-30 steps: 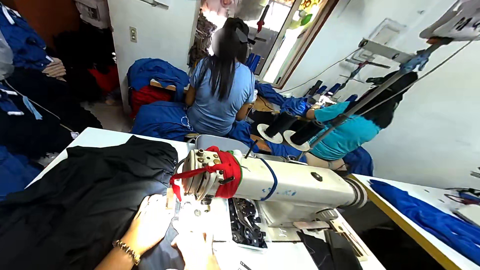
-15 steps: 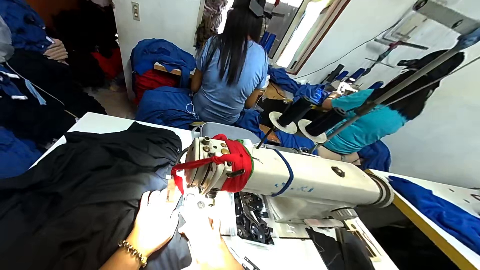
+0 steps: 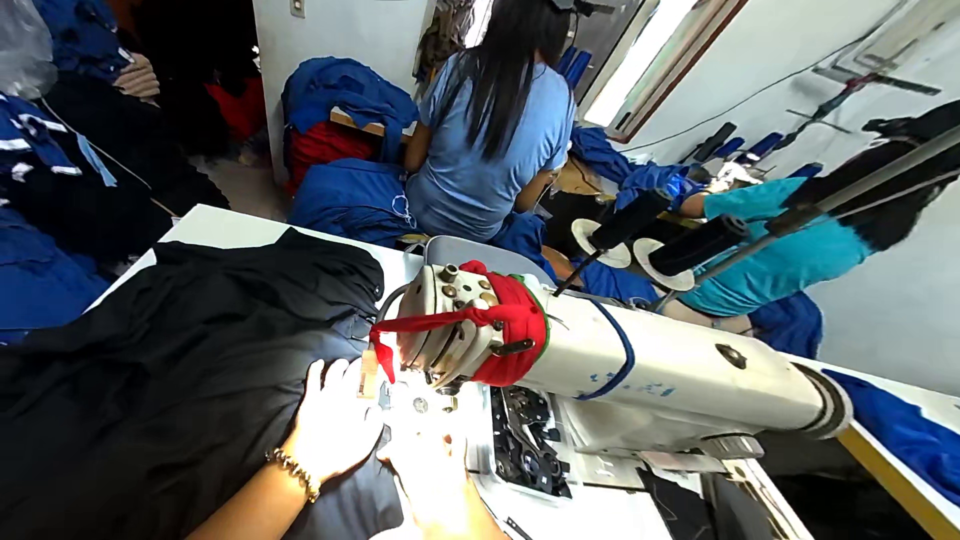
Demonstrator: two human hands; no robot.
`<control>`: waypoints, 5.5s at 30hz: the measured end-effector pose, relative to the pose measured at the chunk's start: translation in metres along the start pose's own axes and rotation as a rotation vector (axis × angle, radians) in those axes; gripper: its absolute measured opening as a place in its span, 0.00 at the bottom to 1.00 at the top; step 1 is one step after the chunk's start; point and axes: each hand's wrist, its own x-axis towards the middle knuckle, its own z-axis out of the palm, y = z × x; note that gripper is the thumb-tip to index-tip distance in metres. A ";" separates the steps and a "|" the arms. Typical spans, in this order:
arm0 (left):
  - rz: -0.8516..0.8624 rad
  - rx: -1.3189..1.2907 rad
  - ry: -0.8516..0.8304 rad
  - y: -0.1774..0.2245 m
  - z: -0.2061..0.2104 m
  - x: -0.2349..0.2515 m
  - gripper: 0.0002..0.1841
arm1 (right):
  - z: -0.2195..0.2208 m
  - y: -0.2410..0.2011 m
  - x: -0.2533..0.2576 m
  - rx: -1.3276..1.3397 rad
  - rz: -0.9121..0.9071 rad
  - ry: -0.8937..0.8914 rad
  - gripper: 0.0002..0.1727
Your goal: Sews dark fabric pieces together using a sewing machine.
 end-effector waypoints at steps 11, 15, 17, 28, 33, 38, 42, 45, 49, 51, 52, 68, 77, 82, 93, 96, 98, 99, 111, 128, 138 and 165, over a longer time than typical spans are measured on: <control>0.038 -0.019 0.055 -0.007 0.006 0.002 0.32 | 0.005 0.000 -0.002 0.088 0.035 0.021 0.60; 0.204 -0.245 0.501 -0.018 0.013 -0.009 0.27 | 0.020 -0.001 -0.018 0.077 -0.044 0.196 0.55; 0.262 -0.291 0.669 -0.022 0.007 -0.022 0.21 | 0.023 -0.005 -0.025 0.068 -0.077 0.258 0.48; 0.122 -0.138 0.632 -0.043 0.030 -0.071 0.20 | 0.031 -0.015 -0.046 0.146 -0.163 0.375 0.40; 0.071 -0.192 0.588 -0.038 0.020 -0.064 0.18 | 0.033 -0.018 -0.050 0.168 -0.152 0.421 0.33; 0.038 -0.260 0.550 -0.031 0.014 -0.058 0.10 | 0.031 -0.021 -0.049 0.185 -0.159 0.435 0.31; 0.009 -0.650 0.619 -0.018 0.002 -0.063 0.10 | 0.021 -0.024 -0.045 0.348 -0.107 0.502 0.23; -0.036 -1.298 0.373 0.000 -0.025 -0.086 0.05 | 0.006 -0.034 -0.038 0.655 -0.007 0.577 0.16; 0.033 -1.600 0.147 0.011 -0.028 -0.109 0.06 | -0.007 -0.047 -0.029 1.131 0.018 0.526 0.17; 0.048 -1.649 0.091 0.014 -0.027 -0.116 0.07 | -0.011 -0.054 -0.031 1.248 0.047 0.498 0.10; 0.054 -1.674 0.075 0.014 -0.025 -0.118 0.08 | -0.011 -0.056 -0.033 1.275 0.053 0.485 0.07; 0.052 -1.795 -0.008 0.019 -0.016 -0.130 0.05 | 0.002 -0.067 -0.039 1.254 0.126 0.605 0.10; -0.095 -1.792 0.054 0.029 -0.015 -0.130 0.10 | 0.000 -0.061 -0.047 1.049 0.073 0.600 0.13; -0.115 -1.720 0.122 0.034 -0.011 -0.129 0.09 | 0.002 -0.060 -0.050 0.951 0.100 0.625 0.05; -0.107 -1.592 0.270 0.040 -0.002 -0.126 0.06 | 0.005 -0.060 -0.048 0.852 0.131 0.654 0.04; -0.110 -1.588 0.274 0.041 -0.001 -0.125 0.06 | 0.006 -0.060 -0.046 0.846 0.145 0.659 0.04; -0.111 -1.592 0.270 0.041 0.000 -0.125 0.06 | 0.006 -0.060 -0.045 0.845 0.151 0.661 0.04; -0.109 -1.594 0.267 0.041 0.000 -0.125 0.06 | 0.006 -0.060 -0.045 0.843 0.152 0.660 0.04; 0.170 -0.572 0.724 0.011 0.009 -0.040 0.11 | -0.008 -0.033 -0.034 1.194 0.349 0.573 0.04; 0.166 -0.220 0.498 0.003 0.037 -0.044 0.28 | -0.015 0.009 0.062 1.212 0.620 0.115 0.11; 0.209 -0.218 0.416 0.001 0.033 -0.040 0.26 | -0.011 0.009 0.070 1.030 0.587 0.119 0.14; 0.259 -0.107 0.397 -0.008 0.032 -0.044 0.29 | 0.018 -0.011 0.028 0.023 0.342 0.157 0.26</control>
